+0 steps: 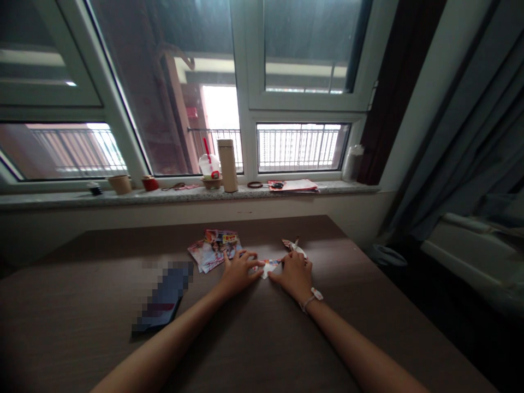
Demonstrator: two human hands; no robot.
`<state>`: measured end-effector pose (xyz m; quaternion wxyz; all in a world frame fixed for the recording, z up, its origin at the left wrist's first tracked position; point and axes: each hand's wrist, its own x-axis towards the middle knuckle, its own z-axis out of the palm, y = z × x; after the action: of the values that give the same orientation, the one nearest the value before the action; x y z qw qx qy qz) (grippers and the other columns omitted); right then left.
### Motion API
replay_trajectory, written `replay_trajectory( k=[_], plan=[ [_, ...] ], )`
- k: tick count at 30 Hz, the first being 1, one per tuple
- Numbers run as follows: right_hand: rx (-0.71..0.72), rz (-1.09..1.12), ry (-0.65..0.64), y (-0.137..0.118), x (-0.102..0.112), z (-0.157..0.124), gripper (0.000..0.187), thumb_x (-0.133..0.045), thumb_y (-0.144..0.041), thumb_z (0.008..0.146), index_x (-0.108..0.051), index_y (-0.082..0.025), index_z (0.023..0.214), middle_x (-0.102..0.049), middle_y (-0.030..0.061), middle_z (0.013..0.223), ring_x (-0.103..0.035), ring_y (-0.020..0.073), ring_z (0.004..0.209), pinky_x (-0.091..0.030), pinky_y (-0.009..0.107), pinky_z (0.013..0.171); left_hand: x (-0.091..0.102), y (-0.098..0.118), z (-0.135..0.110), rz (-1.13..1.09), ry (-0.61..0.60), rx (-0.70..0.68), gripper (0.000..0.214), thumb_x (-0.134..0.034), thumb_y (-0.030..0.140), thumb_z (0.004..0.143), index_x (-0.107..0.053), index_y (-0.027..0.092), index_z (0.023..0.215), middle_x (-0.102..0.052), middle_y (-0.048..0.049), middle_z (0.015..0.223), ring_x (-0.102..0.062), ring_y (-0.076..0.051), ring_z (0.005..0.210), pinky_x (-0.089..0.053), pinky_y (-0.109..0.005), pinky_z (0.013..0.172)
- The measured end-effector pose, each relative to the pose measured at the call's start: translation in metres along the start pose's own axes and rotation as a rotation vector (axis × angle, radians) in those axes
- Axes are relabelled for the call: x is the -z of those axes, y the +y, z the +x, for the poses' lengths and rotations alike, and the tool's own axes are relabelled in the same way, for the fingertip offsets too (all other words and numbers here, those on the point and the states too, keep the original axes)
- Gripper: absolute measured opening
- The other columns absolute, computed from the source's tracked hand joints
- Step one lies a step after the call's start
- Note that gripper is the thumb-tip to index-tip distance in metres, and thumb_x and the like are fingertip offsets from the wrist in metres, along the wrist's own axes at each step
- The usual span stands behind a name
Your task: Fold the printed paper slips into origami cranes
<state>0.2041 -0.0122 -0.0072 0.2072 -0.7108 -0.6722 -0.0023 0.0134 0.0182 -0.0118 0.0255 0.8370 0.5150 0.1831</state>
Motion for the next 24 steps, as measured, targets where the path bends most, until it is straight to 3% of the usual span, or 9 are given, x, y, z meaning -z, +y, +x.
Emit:
replay_trajectory(
  k=[14,20,24],
  plan=[
    [0.05,0.017,0.014,0.0,-0.003,-0.009,0.064,-0.063,-0.067,0.071,-0.063,-0.015,0.109,-0.056,0.0148,0.118,-0.047,0.0314,0.117,-0.033,0.043,0.1,0.001,0.0,0.0,0.008,-0.025,0.021,0.026,-0.059,0.05,0.088,-0.068,0.044,0.111,-0.056,0.003,0.136,-0.039,-0.032,0.13,-0.001,-0.078,0.106],
    [0.026,0.034,0.032,0.008,-0.009,-0.001,0.042,-0.052,-0.056,0.086,-0.066,-0.02,0.102,-0.06,0.0103,0.113,-0.051,0.0277,0.113,-0.036,0.042,0.095,0.0,0.0,-0.001,-0.023,0.003,0.011,0.024,-0.06,0.049,0.087,-0.069,0.043,0.109,-0.058,0.0023,0.133,-0.041,-0.032,0.129,0.0,-0.079,0.105],
    [0.044,-0.018,0.051,0.008,-0.008,0.004,0.031,-0.053,-0.047,0.088,-0.068,-0.02,0.094,-0.062,0.0093,0.109,-0.053,0.0264,0.108,-0.038,0.04,0.092,0.001,0.0,-0.001,-0.042,0.006,0.009,0.024,-0.061,0.049,0.087,-0.069,0.043,0.108,-0.059,0.002,0.132,-0.041,-0.031,0.129,0.001,-0.079,0.105]
  ],
)
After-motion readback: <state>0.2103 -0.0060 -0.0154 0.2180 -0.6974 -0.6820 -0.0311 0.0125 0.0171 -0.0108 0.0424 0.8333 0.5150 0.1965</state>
